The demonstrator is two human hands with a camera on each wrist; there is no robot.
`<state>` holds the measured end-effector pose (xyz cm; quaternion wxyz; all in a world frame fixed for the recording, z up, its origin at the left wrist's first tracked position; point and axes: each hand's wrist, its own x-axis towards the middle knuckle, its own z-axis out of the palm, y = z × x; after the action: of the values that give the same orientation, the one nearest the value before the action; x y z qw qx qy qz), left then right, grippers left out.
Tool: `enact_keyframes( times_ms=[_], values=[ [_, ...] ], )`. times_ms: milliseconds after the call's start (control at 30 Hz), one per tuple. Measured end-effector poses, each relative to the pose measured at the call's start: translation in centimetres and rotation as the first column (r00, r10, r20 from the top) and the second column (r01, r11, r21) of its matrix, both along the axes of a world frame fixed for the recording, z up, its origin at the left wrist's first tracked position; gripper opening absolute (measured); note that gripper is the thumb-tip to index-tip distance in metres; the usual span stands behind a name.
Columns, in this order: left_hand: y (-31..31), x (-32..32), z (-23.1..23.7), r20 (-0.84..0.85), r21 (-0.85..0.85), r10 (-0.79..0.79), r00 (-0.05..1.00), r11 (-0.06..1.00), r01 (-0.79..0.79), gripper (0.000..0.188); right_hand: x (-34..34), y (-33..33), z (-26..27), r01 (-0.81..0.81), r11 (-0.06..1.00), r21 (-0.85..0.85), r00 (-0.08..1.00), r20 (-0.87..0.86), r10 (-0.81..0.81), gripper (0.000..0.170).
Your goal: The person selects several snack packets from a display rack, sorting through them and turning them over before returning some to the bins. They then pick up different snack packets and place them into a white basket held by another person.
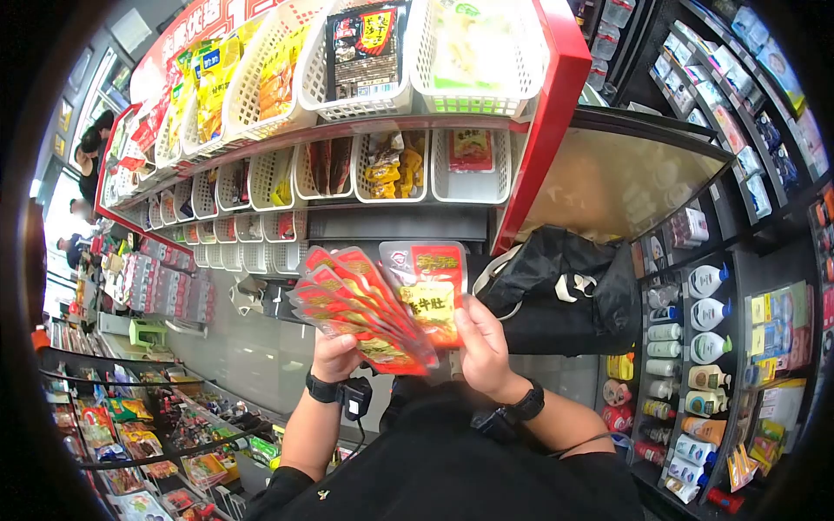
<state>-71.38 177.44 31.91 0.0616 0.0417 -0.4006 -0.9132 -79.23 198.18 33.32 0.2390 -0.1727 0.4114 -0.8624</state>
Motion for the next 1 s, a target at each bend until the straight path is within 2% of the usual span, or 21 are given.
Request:
enact_keyframes(
  times_ms=[100,167,233,267,300,367,400,467,500,533,567,600,633,667,700,733,833,933,1000],
  values=[
    [0.3,-0.5,0.0,0.035,-0.222,-0.035,0.999,0.974,0.042,0.063,0.7,-0.5,0.1,-0.014,0.995,0.094,0.995,-0.101,0.023,0.034],
    [1.2,-0.8,-0.9,0.03,-0.253,-0.041,0.999,0.966,0.047,0.06,1.4,-0.4,-0.3,-0.015,0.97,0.242,0.993,-0.113,0.043,0.037],
    [2.2,-0.7,-2.0,0.038,-0.25,-0.025,0.999,0.968,0.034,0.058,2.1,-1.8,-2.2,0.109,0.983,0.146,0.926,-0.374,-0.047,0.045],
    [2.0,-0.8,-2.5,0.037,-0.243,-0.065,0.997,0.968,0.072,0.058,1.7,-1.8,-0.8,-0.005,0.977,0.214,0.953,-0.294,0.069,0.055],
    [2.0,-0.7,-2.7,0.06,-0.192,-0.047,0.997,0.98,0.057,0.057,0.3,-1.4,-2.1,0.239,0.818,0.523,0.774,-0.611,0.165,0.059],
    [2.1,-0.3,-2.7,0.11,-0.094,-0.014,0.994,0.995,0.024,0.057,0.1,-2.1,-2.3,0.508,0.67,0.541,0.61,-0.776,0.163,0.057],
    [2.1,-0.1,-2.9,0.087,-0.115,0.039,0.995,0.993,-0.028,0.056,-0.5,-2.2,-2.0,0.507,0.69,0.517,0.568,-0.802,0.184,0.054],
    [1.9,0.3,-2.7,0.087,-0.014,0.079,0.993,0.997,-0.078,0.056,-2.9,-3.0,-1.3,0.492,0.731,0.474,0.485,-0.846,0.222,0.048],
    [1.7,0.8,-2.8,0.095,0.036,0.101,0.99,0.994,-0.105,0.055,-5.3,-3.6,-1.0,0.537,0.725,0.432,0.433,-0.878,0.202,0.037],
    [1.1,1.3,-3.8,0.134,0.049,0.1,0.986,0.993,-0.107,0.055,-7.7,-4.3,-0.1,0.597,0.7,0.392,0.433,-0.892,0.131,0.029],
    [0.8,1.8,-4.4,0.142,0.054,0.108,0.984,0.992,-0.117,0.055,-10.2,-4.9,0.7,0.684,0.551,0.477,0.453,-0.871,0.191,0.027],
    [0.5,2.1,-4.8,0.143,0.058,0.116,0.983,0.99,-0.126,0.055,-13.5,-5.4,0.6,0.781,0.38,0.495,0.394,-0.863,0.316,0.027],
    [0.3,2.2,-5.3,0.14,0.063,0.123,0.982,0.989,-0.133,0.055,-16.8,-6.2,1.3,0.78,0.269,0.565,0.431,-0.796,0.425,0.027],
    [0.0,2.4,-5.7,0.142,0.064,0.125,0.982,0.989,-0.135,0.055,-19.8,-6.9,0.9,0.83,0.19,0.524,0.375,-0.777,0.506,0.023],
    [-0.1,2.6,-5.8,0.146,0.058,0.118,0.982,0.99,-0.128,0.055,-20.9,-8.2,3.7,0.654,-0.048,0.755,0.598,-0.478,0.643,0.022],
    [-0.2,2.9,-5.9,0.151,0.053,0.112,0.982,0.991,-0.121,0.055,-23.0,-9.6,3.6,0.577,-0.176,0.798,0.655,-0.322,0.684,0.026],
    [-0.8,4.0,-7.2,0.168,0.013,0.104,0.98,0.994,-0.108,0.054,-24.7,-10.5,3.1,0.665,-0.117,0.738,0.616,-0.453,0.644,0.033],
    [-1.8,5.2,-8.5,0.183,-0.008,0.12,0.976,0.993,-0.12,0.054,-26.1,-10.1,1.7,0.689,-0.156,0.707,0.607,-0.446,0.658,0.039],
    [-2.1,5.7,-8.8,0.192,0.01,0.144,0.971,0.989,-0.149,0.055,-26.5,-9.7,-0.3,0.83,-0.12,0.544,0.469,-0.565,0.679,0.039]
  ],
)
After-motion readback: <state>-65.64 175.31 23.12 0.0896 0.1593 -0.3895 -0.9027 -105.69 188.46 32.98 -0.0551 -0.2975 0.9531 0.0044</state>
